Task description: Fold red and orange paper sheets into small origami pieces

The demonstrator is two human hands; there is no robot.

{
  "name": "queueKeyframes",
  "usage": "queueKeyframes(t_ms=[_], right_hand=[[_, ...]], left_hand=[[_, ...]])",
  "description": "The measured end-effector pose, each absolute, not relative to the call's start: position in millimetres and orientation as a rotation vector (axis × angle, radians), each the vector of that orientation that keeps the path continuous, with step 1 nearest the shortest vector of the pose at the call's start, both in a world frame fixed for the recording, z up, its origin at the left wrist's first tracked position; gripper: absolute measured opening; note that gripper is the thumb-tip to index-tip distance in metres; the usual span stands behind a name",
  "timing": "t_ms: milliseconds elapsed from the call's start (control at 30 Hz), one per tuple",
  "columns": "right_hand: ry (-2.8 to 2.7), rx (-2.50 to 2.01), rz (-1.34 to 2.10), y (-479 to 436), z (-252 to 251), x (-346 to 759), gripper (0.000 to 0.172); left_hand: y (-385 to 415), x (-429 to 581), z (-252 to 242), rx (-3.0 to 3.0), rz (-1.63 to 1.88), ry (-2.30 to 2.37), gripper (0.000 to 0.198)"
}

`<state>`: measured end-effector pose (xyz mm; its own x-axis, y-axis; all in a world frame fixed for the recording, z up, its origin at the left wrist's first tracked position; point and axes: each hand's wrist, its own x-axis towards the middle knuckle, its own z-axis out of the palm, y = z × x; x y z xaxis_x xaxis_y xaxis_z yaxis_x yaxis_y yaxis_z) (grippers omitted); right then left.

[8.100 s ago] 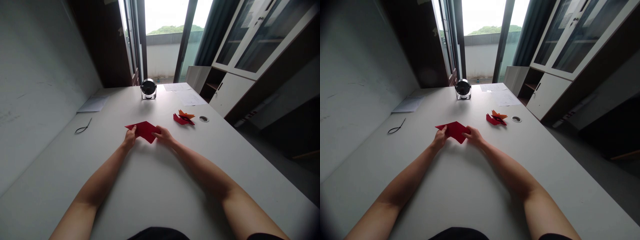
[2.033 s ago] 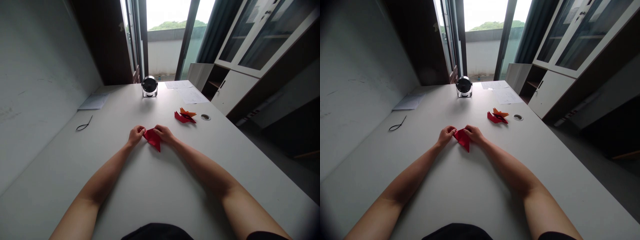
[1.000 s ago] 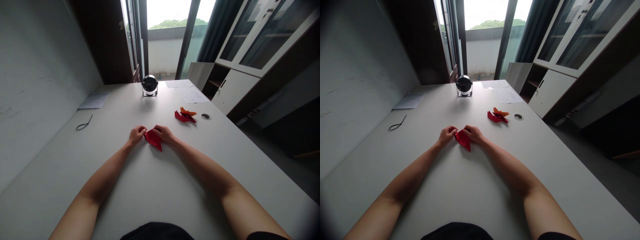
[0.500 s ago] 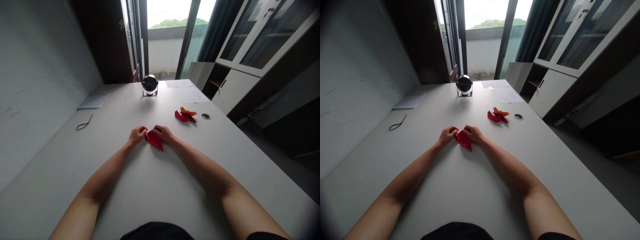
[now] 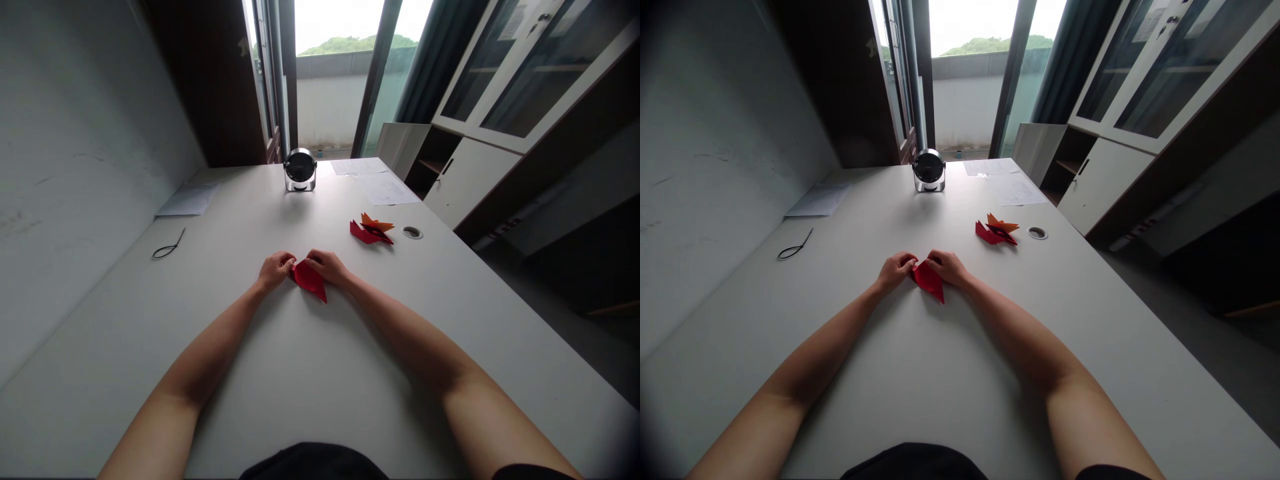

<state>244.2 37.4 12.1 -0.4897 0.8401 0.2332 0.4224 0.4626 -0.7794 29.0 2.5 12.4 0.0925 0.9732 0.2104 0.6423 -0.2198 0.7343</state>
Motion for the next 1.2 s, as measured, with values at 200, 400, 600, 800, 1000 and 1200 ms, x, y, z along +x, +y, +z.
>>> queueKeyframes(t_ms=[200, 400, 600, 800, 1000, 1200], right_hand=[[-2.109, -1.049, 0.872, 38.6, 10.1, 244.0, 0.025], [-2.115, -1.055, 0.867, 38.2, 10.9, 243.7, 0.025], [-2.117, -1.052, 0.869, 37.8, 11.5, 244.0, 0.025], [-2.111, -1.052, 0.876, 37.0, 12.7, 243.9, 0.024], [-2.111, -1.03, 0.877, 37.1, 12.6, 244.4, 0.024], [-2.124, -1.038, 0.872, 37.2, 12.2, 244.1, 0.024]], left_hand=[[1.9, 29.5, 13.9, 1.926, 0.944, 1.578, 0.023], [3.3, 29.1, 11.8, 1.94, 0.943, 1.575, 0.023], [3.6, 28.4, 10.7, 1.933, 0.934, 1.565, 0.023], [3.0, 28.7, 11.2, 1.936, 0.943, 1.569, 0.023], [3.0, 28.9, 11.8, 1.939, 0.944, 1.566, 0.023], [2.4, 29.7, 12.5, 1.934, 0.934, 1.582, 0.023]])
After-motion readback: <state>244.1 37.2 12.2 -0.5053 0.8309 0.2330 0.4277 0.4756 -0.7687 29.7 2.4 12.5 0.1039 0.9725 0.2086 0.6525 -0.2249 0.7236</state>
